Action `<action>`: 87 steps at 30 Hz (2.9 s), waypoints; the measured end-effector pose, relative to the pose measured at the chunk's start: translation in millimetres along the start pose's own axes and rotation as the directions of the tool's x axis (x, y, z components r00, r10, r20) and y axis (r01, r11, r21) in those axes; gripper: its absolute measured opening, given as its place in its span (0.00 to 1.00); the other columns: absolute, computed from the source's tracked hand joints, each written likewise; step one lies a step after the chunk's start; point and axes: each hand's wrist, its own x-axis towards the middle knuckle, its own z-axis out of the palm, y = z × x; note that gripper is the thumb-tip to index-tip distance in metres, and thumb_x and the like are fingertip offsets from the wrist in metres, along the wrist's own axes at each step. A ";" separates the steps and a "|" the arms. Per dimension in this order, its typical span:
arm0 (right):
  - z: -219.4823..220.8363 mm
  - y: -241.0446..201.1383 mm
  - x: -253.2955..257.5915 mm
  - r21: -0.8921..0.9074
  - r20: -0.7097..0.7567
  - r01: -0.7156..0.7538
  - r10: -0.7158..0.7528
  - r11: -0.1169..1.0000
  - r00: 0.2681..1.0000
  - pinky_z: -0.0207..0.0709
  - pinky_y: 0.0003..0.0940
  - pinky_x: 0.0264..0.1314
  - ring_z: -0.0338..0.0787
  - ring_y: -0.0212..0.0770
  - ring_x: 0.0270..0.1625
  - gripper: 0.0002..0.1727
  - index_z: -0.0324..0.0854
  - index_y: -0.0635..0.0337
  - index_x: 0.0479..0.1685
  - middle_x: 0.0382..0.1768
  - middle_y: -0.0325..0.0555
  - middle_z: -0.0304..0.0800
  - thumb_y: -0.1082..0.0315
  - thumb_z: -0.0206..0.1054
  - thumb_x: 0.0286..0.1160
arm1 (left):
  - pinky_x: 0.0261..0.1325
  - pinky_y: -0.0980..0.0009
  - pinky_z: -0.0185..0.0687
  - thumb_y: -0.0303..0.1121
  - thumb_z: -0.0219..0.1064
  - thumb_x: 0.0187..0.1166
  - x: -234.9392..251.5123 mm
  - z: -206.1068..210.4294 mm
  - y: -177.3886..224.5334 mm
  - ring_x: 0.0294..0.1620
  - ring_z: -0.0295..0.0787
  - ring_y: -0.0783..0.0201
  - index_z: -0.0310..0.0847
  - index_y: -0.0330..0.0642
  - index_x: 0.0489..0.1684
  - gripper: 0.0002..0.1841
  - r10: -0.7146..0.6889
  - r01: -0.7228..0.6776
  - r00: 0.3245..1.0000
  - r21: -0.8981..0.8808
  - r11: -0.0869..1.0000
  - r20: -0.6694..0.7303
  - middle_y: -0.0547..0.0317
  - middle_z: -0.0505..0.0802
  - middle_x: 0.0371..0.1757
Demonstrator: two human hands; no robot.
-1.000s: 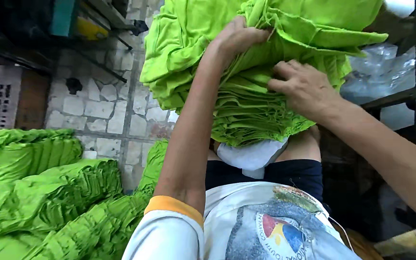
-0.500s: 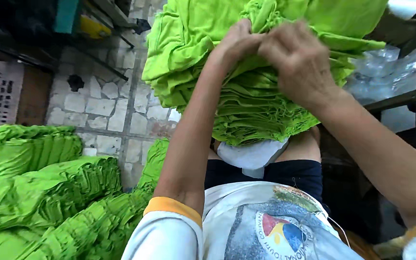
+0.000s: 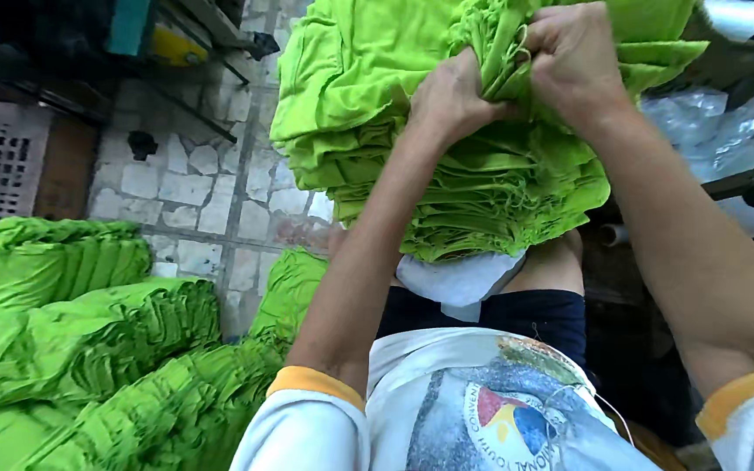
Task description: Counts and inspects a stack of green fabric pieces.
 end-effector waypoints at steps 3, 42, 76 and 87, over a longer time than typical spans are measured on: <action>2.1 -10.0 -16.0 -0.080 -0.067 0.028 -0.034 0.996 0.997 0.78 0.60 0.56 0.88 0.64 0.57 0.13 0.84 0.72 0.45 0.53 0.66 0.87 0.81 0.53 0.75 | 0.56 0.37 0.78 0.52 0.71 0.75 9.3 -0.6 7.4 0.59 0.88 0.43 0.84 0.36 0.48 0.24 -0.129 0.130 0.991 0.046 0.990 -0.031 0.42 0.91 0.51; -48.3 12.9 -66.2 -0.133 0.165 0.240 -0.217 0.962 0.962 0.74 0.73 0.44 0.87 0.76 0.47 0.16 0.87 0.72 0.45 0.43 0.72 0.87 0.85 0.52 0.74 | 0.74 0.53 0.78 0.53 0.74 0.74 13.6 -15.8 -5.8 0.68 0.86 0.59 0.77 0.37 0.71 0.34 0.016 0.014 0.989 -0.206 0.978 0.144 0.48 0.89 0.65; 8.7 -25.8 -72.6 -0.294 0.009 0.298 -0.309 0.908 0.951 0.81 0.61 0.52 0.85 0.70 0.64 0.16 0.83 0.65 0.58 0.60 0.68 0.86 0.82 0.55 0.79 | 0.62 0.43 0.80 0.53 0.72 0.74 29.0 -13.0 -9.0 0.58 0.89 0.49 0.83 0.34 0.55 0.27 -0.139 0.147 0.986 -0.092 0.985 0.092 0.44 0.91 0.54; -11.8 -3.6 -20.9 -0.019 -0.079 0.050 -0.051 0.999 0.996 0.76 0.62 0.60 0.88 0.62 0.61 0.16 0.90 0.69 0.43 0.56 0.65 0.89 0.79 0.52 0.75 | 0.77 0.61 0.77 0.57 0.77 0.69 -12.8 -17.7 -2.8 0.71 0.84 0.65 0.64 0.36 0.83 0.46 0.120 -0.068 0.967 -0.226 0.972 0.224 0.50 0.87 0.69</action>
